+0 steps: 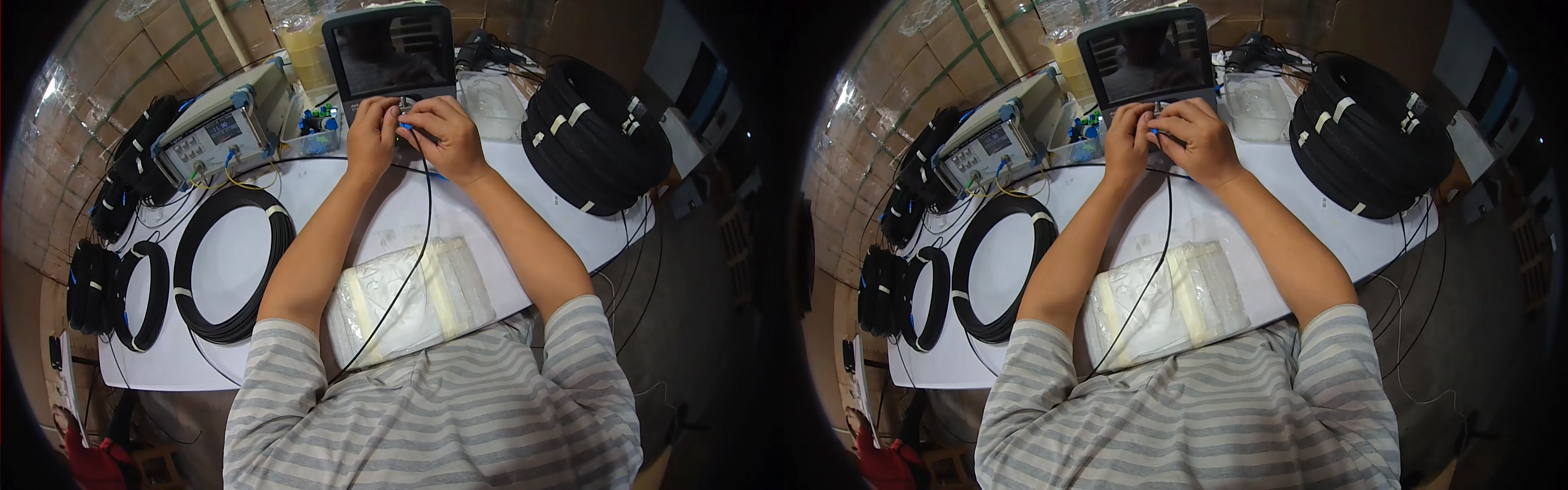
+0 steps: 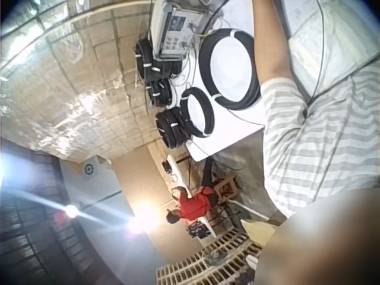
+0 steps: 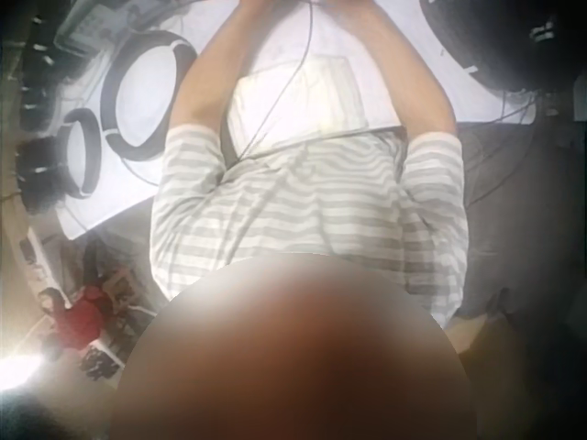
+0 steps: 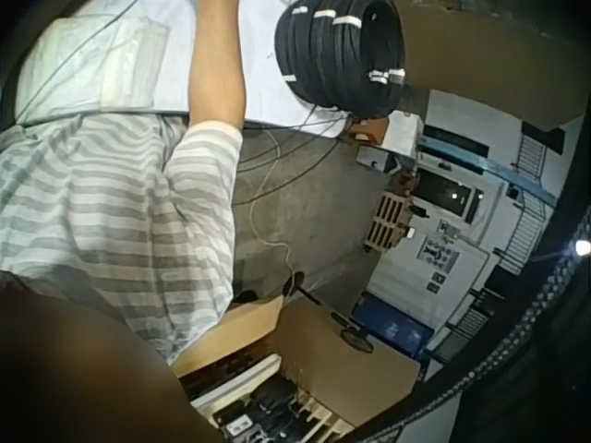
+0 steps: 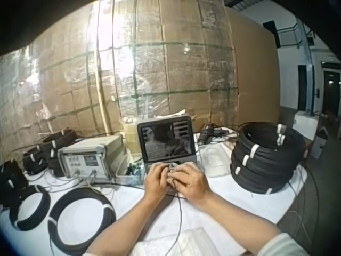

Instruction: Inspecting the end of a fiber optic cable using a digital microscope and cleaning it using a specialized cleaning pen.

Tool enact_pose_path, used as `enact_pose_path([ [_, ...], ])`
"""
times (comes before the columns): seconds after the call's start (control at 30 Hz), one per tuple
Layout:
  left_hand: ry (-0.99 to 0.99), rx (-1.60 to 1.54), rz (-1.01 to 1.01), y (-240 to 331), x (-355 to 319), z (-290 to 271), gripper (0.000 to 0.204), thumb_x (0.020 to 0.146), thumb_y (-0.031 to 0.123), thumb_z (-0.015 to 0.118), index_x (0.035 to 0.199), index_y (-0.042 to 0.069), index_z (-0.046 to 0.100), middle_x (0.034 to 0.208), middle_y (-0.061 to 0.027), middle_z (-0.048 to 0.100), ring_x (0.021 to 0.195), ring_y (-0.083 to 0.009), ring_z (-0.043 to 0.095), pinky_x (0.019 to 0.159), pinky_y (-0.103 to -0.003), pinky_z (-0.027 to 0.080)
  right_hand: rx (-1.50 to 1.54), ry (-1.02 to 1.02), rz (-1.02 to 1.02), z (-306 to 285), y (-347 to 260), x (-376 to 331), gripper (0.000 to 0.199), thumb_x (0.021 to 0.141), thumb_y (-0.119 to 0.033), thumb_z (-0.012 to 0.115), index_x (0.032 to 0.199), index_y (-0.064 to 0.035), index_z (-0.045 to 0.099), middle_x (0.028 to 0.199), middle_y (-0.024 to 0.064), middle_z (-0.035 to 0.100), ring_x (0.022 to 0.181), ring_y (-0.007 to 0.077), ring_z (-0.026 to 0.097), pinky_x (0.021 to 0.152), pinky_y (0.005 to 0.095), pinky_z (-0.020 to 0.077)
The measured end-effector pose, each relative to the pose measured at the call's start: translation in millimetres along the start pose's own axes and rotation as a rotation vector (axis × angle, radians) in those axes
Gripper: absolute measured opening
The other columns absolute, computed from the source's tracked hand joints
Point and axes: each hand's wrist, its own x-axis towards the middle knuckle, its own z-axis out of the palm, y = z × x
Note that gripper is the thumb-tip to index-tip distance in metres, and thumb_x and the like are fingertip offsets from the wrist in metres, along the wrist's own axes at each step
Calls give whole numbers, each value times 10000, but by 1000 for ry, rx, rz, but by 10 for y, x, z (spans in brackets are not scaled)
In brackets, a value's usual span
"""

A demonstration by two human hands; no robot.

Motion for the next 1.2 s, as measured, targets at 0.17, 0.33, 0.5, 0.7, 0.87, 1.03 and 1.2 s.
enact_pose_path([
  [0.17, 6, -34, 4, -71, 20, -9, 185, 991, 174, 605, 1094, 41, 681, 1082, -90, 633, 833, -206, 659, 727, -298, 524, 224, -43, 101, -62, -280, -38, 189, 813, -115, 771, 986, -53, 729, 932, 72, 681, 869, 264, 616, 774, 344, 506],
  [0.33, 5, -16, 5, -35, 15, -4, 199, 993, 204, 606, 1101, 59, 689, 1079, -82, 635, 815, -203, 649, 726, -299, 517, 527, -238, 397, -282, -699, -235, 156, 890, -91, 688, 1029, -26, 717, 987, 94, 679, 936, 228, 644, 838, 289, 498],
  [0.5, 2, -14, -19, -2, -7, -16, 207, 995, 226, 598, 1100, 74, 693, 1070, -77, 634, 804, -210, 642, 724, -302, 515, 780, -444, 554, -558, -1059, -320, 185, 964, -88, 568, 1066, 23, 674, 1049, 115, 636, 985, 198, 625, 869, 293, 489],
  [0.7, 7, -13, -47, -13, -2, -13, 204, 986, 229, 600, 1106, 92, 692, 1104, -73, 632, 873, -247, 658, 764, -323, 522, 883, -543, 513, -629, -1334, -578, 223, 976, -113, 502, 991, 56, 647, 1024, 137, 635, 923, 227, 617, 856, 313, 483],
  [0.87, 0, 2, -61, -42, -25, -34, 221, 985, 267, 597, 1104, 108, 694, 1109, -58, 638, 900, -262, 661, 781, -338, 525, 837, -627, 493, -659, -1381, -574, 220, 975, -96, 494, 998, 54, 652, 1015, 159, 632, 937, 238, 604, 885, 326, 470],
  [1.03, -14, -1, -107, -33, -24, -7, 221, 985, 274, 601, 1107, 115, 697, 1105, -47, 640, 899, -243, 662, 773, -329, 525, 729, -704, 365, -627, -1387, -561, 168, 931, -90, 535, 954, 13, 666, 995, 131, 640, 988, 279, 593, 914, 363, 459],
  [1.2, 0, -37, -77, -61, -10, 1, 221, 982, 264, 611, 1109, 104, 695, 1086, -56, 638, 870, -231, 654, 769, -323, 522, 679, -716, 180, -587, -1387, -559, 119, 875, -95, 585, 904, -27, 678, 968, 95, 645, 1023, 305, 585, 925, 394, 458],
])
